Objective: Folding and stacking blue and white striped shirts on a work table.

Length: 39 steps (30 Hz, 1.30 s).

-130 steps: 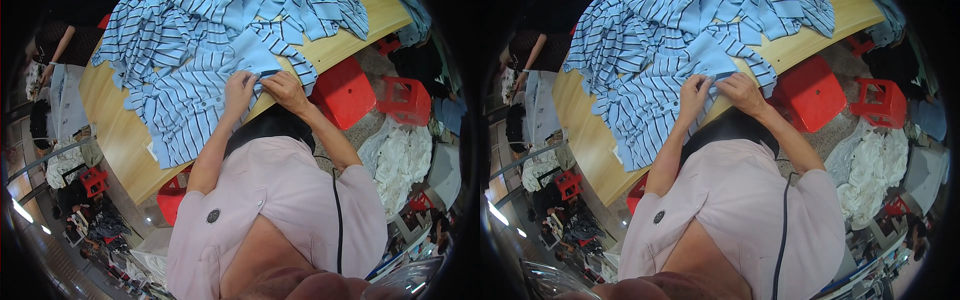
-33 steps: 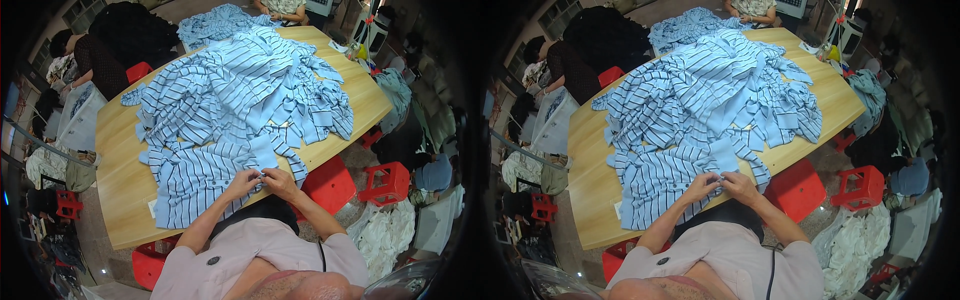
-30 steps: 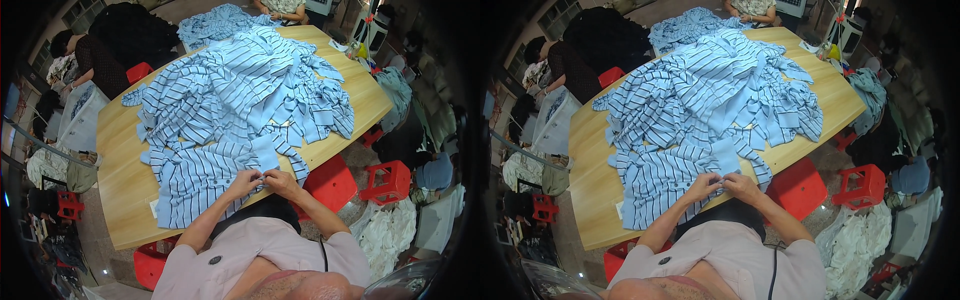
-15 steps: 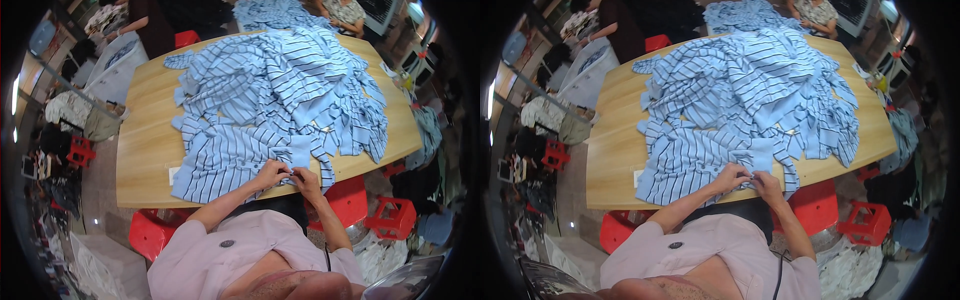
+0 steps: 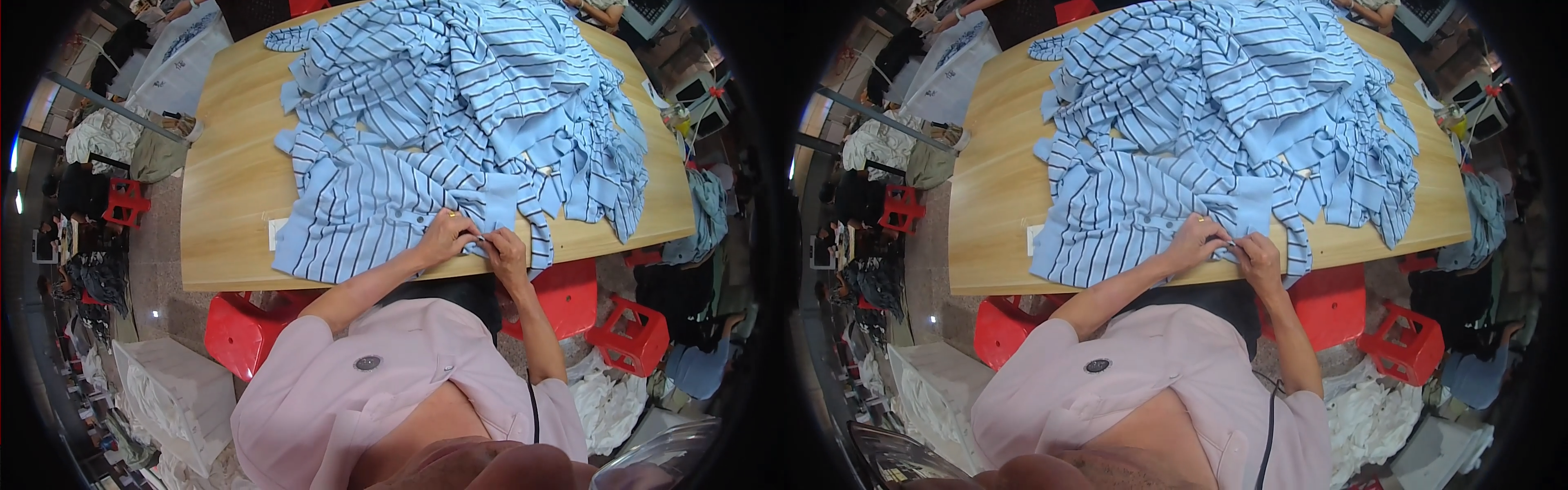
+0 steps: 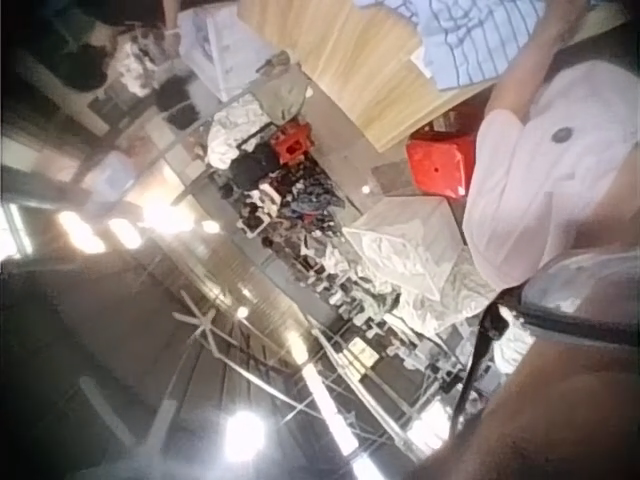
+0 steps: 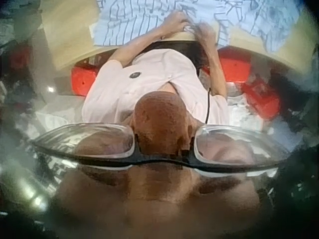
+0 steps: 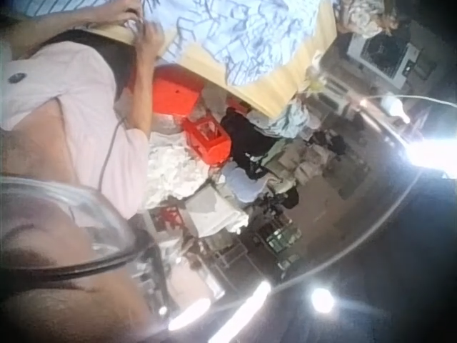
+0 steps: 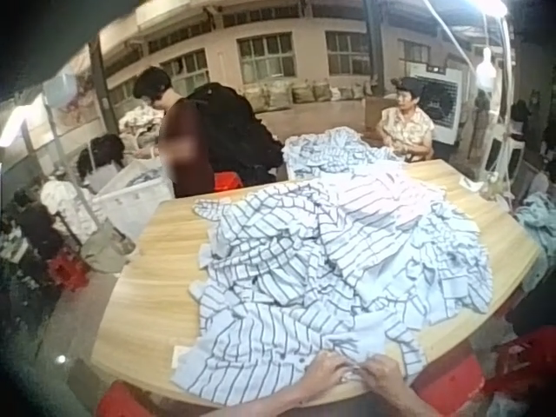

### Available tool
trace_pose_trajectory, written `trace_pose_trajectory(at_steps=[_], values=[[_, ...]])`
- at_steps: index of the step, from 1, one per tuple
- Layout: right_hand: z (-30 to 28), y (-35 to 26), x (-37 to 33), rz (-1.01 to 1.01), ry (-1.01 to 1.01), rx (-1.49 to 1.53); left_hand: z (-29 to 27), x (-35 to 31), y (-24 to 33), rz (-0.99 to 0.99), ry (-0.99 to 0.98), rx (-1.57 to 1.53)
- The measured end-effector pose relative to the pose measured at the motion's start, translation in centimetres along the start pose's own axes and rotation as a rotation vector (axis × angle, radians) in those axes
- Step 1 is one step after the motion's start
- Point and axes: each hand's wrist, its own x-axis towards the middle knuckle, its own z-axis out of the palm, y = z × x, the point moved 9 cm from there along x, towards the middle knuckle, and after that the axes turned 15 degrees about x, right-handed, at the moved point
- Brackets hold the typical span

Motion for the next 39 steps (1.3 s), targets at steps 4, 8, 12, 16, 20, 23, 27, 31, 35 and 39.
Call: trace_pose_trajectory(at_steps=[4,8,12,16,20,23,27,31,35,39], values=[[-0.3,0.1,-0.5,0.043,0.094,0.038,-0.2,-0.4,0.8,0.007,0.081,0.043],[-0.3,0.6,-1.0,0.148,0.174,0.031,-0.8,-0.6,1.7,0.019,0.139,0.095],[0.3,0.6,-1.2,0.139,0.247,0.021,-1.3,-0.8,2.5,0.096,0.128,0.158],[0.5,-0.2,-0.3,0.086,0.205,-0.096,-1.2,-1.1,2.2,0.093,0.114,0.181],[0.2,-1.6,-0.3,-0.031,0.061,-0.21,-0.9,-3.0,3.2,0.171,-0.074,0.443],[-0.3,-2.5,-0.9,-0.15,-0.042,-0.247,-1.8,-4.2,4.8,0.203,-0.095,0.475],[-0.8,-2.6,-1.0,-0.104,-0.101,-0.266,-1.8,-6.4,4.8,0.21,-0.2,0.369],[-1.8,-3.1,-0.3,0.11,-0.047,-0.161,-4.4,-7.6,5.1,0.193,-0.114,0.24],[-1.1,-2.1,-0.3,-0.015,-0.206,-0.358,-7.6,-8.5,1.9,-0.071,0.022,0.171],[-6.4,-11.0,2.2,-0.307,0.127,-0.329,-13.0,-9.3,2.2,-0.059,0.373,0.411]])
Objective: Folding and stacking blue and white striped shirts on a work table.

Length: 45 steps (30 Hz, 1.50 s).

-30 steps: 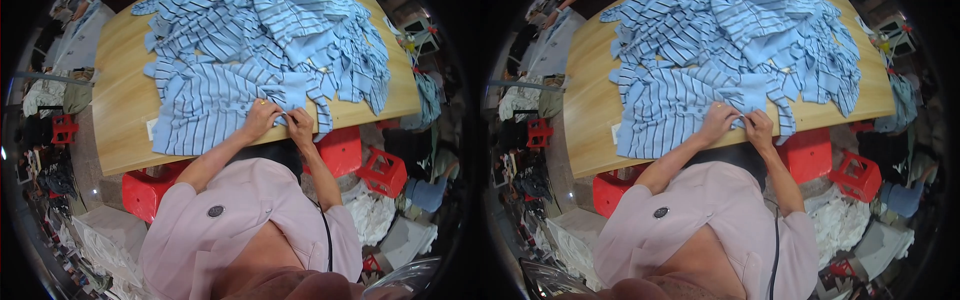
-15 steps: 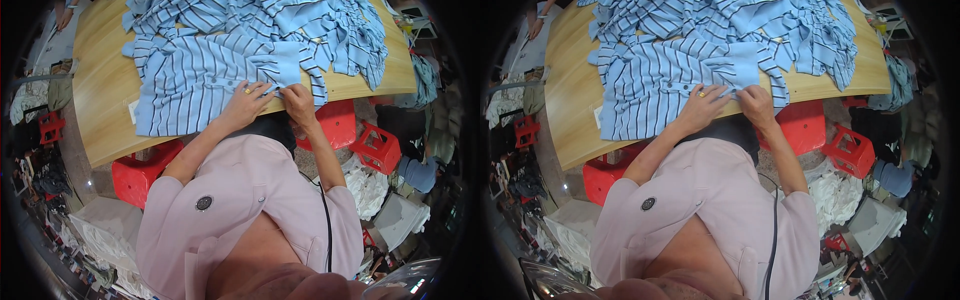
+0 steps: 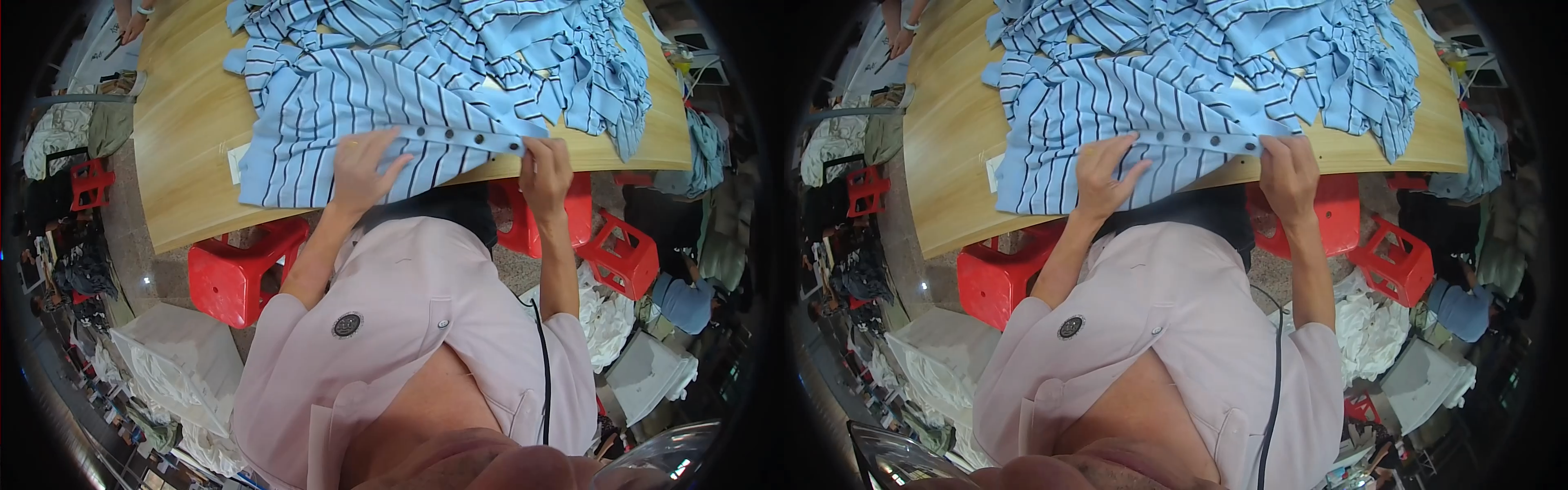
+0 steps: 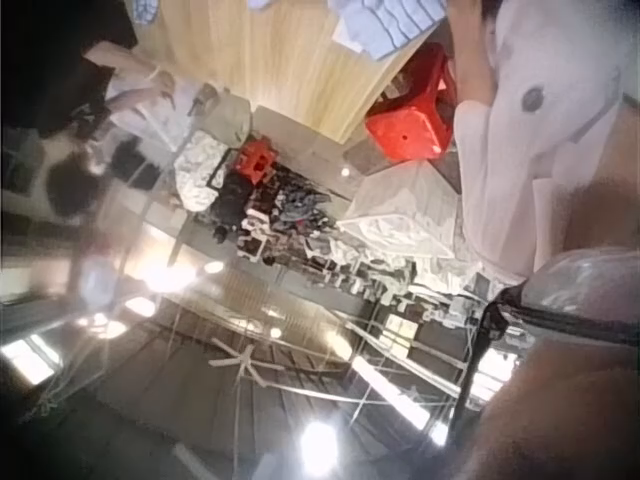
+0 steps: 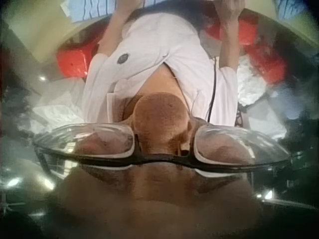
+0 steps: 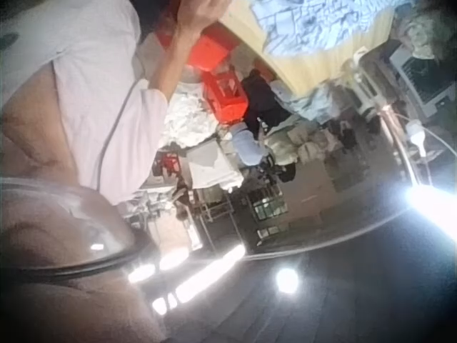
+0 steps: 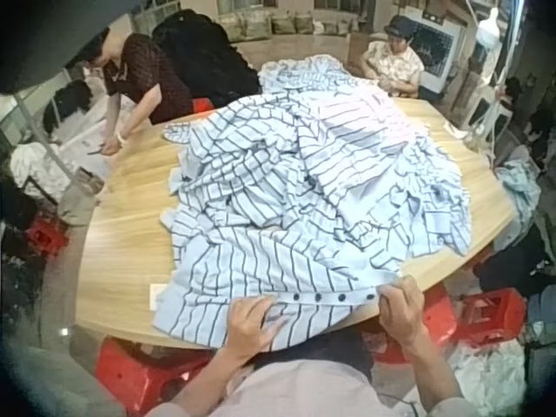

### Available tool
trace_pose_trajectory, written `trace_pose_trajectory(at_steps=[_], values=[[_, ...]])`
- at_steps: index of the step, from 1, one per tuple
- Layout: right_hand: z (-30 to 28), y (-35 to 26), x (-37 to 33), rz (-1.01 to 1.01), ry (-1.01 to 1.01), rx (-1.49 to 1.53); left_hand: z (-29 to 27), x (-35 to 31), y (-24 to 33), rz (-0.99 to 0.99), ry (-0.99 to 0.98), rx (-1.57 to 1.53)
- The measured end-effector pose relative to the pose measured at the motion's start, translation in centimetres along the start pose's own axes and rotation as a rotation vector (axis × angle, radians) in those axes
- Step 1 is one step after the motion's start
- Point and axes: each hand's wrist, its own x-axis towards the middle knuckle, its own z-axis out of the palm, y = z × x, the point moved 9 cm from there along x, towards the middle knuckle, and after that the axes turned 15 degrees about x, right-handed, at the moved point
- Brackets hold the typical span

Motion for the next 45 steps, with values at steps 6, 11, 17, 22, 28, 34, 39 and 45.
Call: trace_pose_trajectory(at_steps=[6,11,17,22,28,34,39,45], values=[[-6.3,-7.0,2.9,-0.154,0.18,0.118,-1.6,5.4,3.7,0.059,-0.112,-0.171],[-10.0,-3.9,4.8,0.143,0.187,0.394,-1.5,8.2,7.9,0.163,-0.219,-0.545],[4.1,0.2,-6.4,0.623,-0.44,0.948,-2.8,9.7,11.6,-0.369,-0.402,-1.183],[7.7,-2.3,-4.9,0.895,-0.138,1.341,-2.8,11.4,13.1,-0.212,-0.576,-1.296],[11.2,-3.7,-5.2,1.118,-0.845,1.213,3.8,4.3,-7.8,-0.603,-0.356,-1.018],[7.9,6.1,18.9,0.776,-0.519,0.797,-0.7,-3.9,-12.3,-0.837,0.174,-0.725],[-8.8,12.4,48.1,0.531,0.594,0.625,-3.2,-1.4,-10.4,-0.649,0.336,-0.694],[-1.4,4.8,39.7,-0.33,0.085,0.192,1.2,-2.8,-11.0,-0.733,0.173,-0.655]])
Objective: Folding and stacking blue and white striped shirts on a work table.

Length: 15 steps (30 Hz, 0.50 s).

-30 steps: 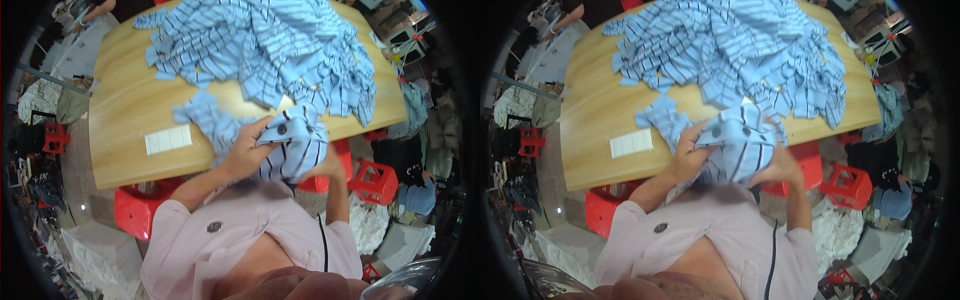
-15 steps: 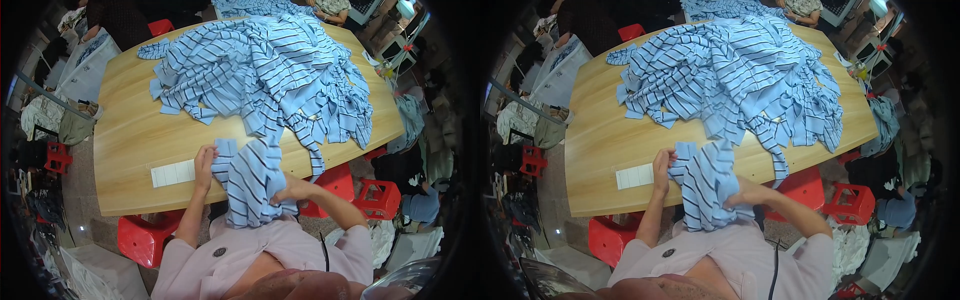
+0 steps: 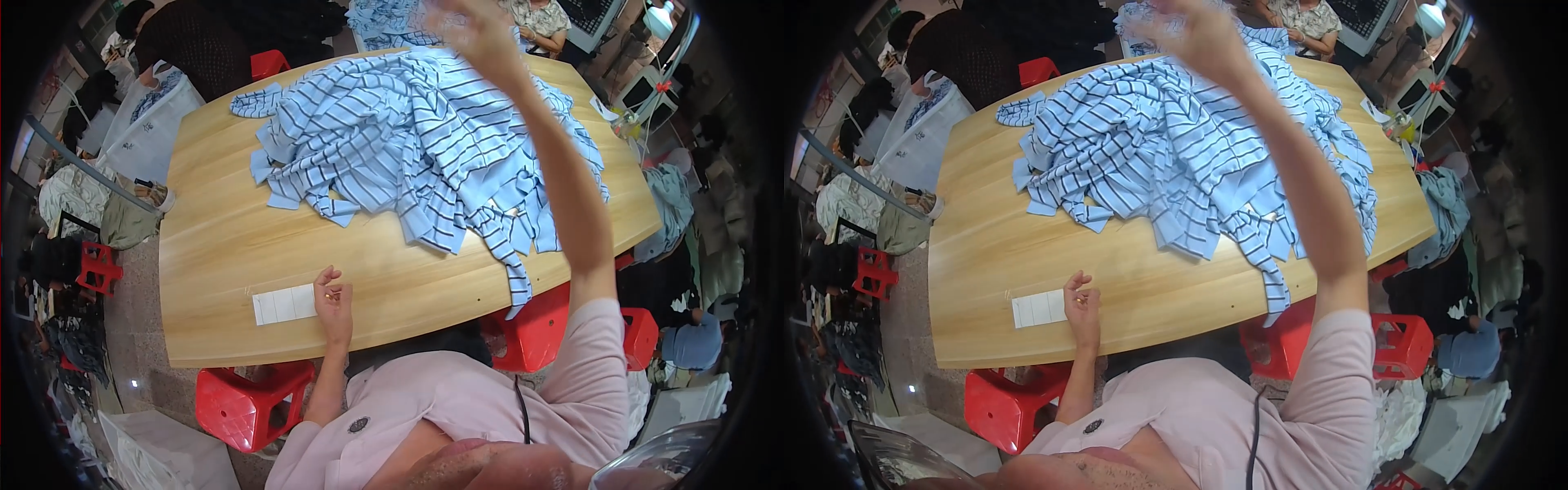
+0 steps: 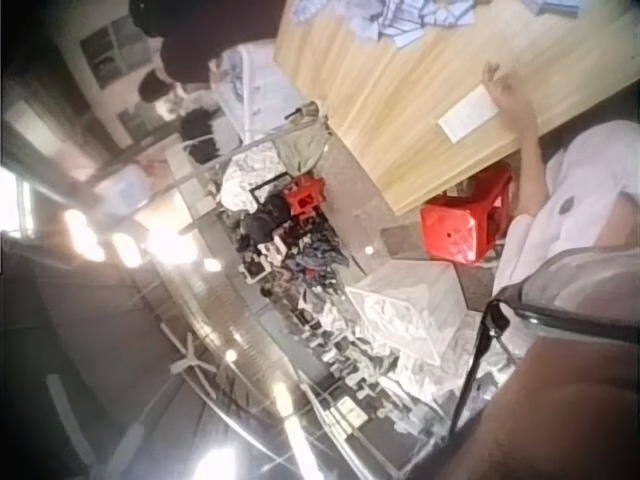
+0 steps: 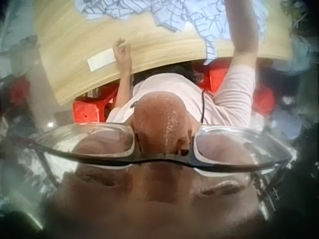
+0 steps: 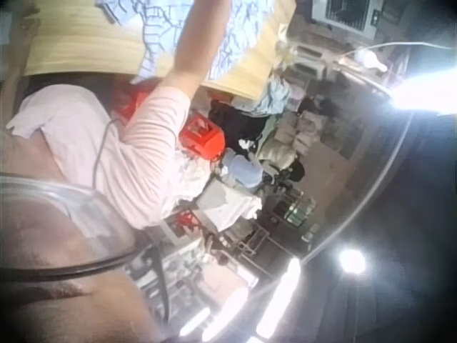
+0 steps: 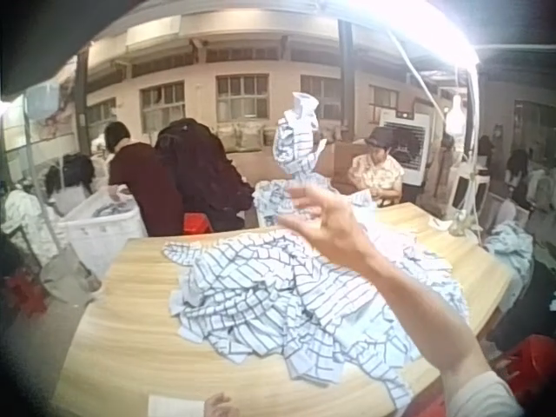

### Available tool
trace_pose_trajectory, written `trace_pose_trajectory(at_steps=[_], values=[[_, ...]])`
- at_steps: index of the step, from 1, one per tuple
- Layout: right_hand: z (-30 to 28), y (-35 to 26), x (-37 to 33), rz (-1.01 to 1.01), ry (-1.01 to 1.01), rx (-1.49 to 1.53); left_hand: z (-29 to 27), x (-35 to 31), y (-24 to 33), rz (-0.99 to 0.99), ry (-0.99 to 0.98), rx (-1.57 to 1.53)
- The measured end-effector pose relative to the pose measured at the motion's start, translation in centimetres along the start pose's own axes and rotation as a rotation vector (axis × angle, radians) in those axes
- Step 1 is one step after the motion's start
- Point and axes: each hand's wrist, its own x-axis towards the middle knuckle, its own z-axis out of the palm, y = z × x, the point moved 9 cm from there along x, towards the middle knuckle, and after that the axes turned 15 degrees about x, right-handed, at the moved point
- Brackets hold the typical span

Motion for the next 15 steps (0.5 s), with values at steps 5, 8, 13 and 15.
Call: trace_pose_trajectory(at_steps=[5,8,13,15], values=[[11.6,-3.8,-27.0,0.405,-0.431,-0.092,1.1,0.7,-0.5,-0.043,-0.156,0.101],[11.6,-3.9,-38.5,0.633,-0.401,-0.141,2.0,3.8,1.3,0.056,-0.173,0.269],[9.9,-6.2,-43.6,0.735,-0.305,-0.143,8.0,10.3,5.3,0.496,-0.183,0.621],[9.6,-6.2,-43.4,0.74,-0.274,-0.141,12.1,12.9,6.9,0.682,-0.173,0.694]])
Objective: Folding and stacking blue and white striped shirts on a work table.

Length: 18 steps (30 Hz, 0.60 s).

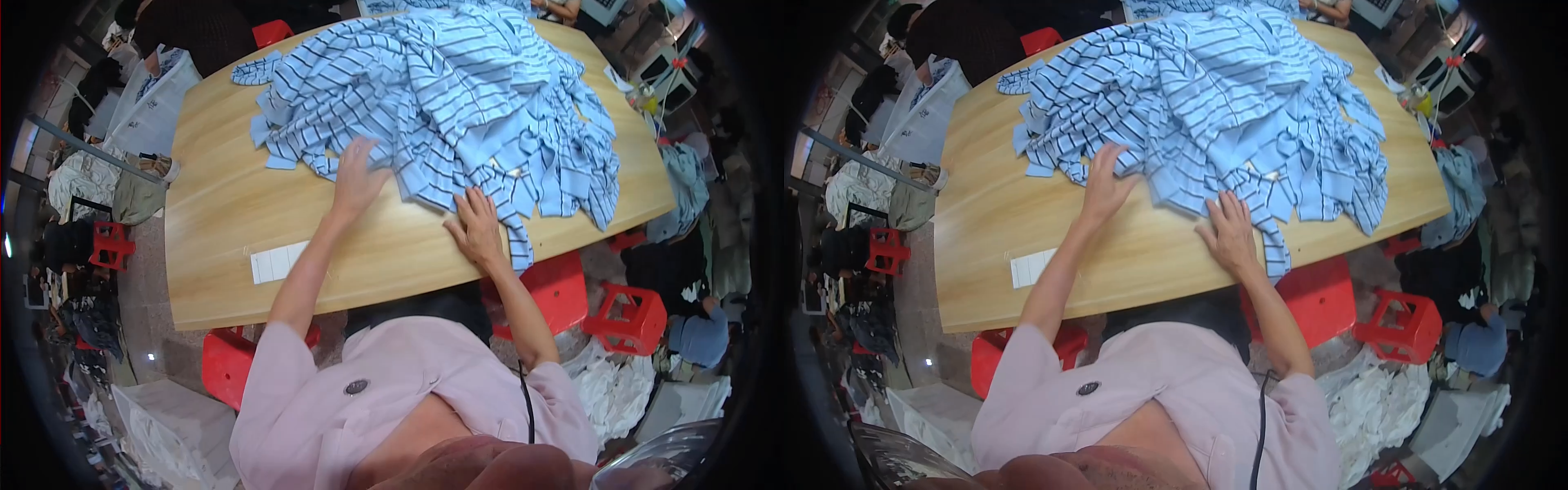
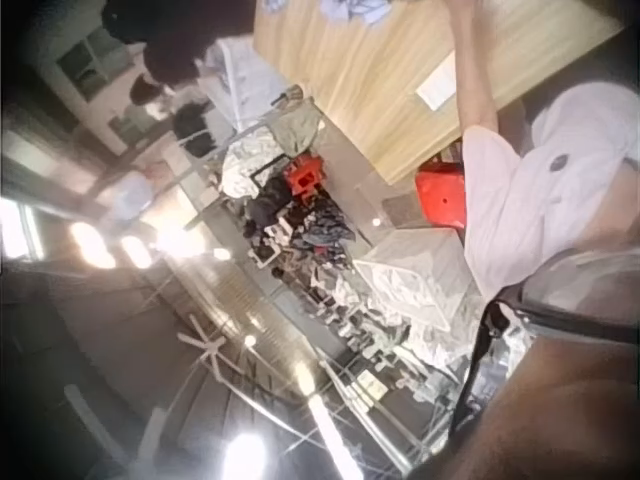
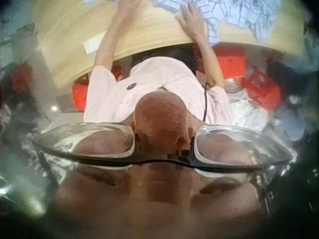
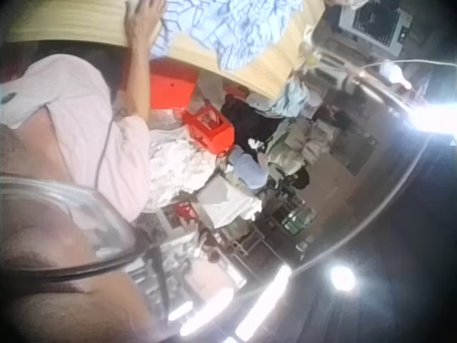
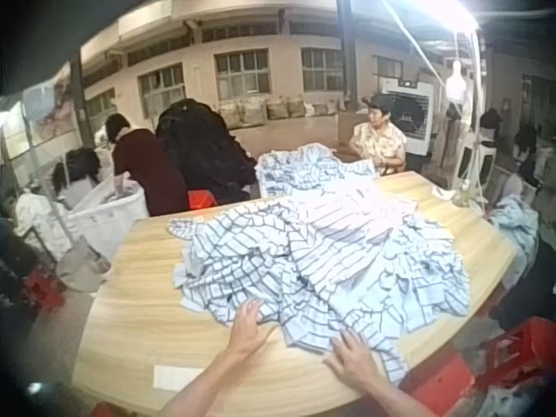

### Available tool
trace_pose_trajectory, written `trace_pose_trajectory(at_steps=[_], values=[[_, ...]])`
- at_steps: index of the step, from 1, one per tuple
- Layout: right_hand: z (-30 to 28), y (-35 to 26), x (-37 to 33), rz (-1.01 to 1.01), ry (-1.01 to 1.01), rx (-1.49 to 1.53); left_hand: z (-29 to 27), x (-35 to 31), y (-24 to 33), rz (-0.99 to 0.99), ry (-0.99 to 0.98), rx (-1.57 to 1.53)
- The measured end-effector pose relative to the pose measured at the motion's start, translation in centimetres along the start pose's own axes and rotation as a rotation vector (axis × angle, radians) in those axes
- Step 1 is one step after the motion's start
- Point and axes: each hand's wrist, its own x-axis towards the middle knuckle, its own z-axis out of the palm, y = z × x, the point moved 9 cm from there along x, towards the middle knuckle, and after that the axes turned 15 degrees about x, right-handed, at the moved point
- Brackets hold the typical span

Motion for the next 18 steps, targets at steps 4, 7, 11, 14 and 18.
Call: trace_pose_trajectory(at_steps=[4,7,11,14,18], values=[[-2.2,0.6,-0.1,0.107,0.225,-0.107,3.5,7.3,3.6,0.136,-0.018,0.059],[-3.2,3.9,-1.1,0.202,0.431,-0.012,6.0,10.4,8.0,0.297,-0.075,0.193],[-3.4,4.2,-0.9,0.229,0.451,0.018,10.2,12.4,10.9,0.448,-0.196,0.36],[-3.5,4.8,-1.3,0.242,0.468,0.032,11.4,14.6,12.9,0.382,-0.228,0.388],[-3.8,3.4,-0.7,0.181,0.457,0.04,13.2,16.6,10.3,0.332,-0.181,0.38]])
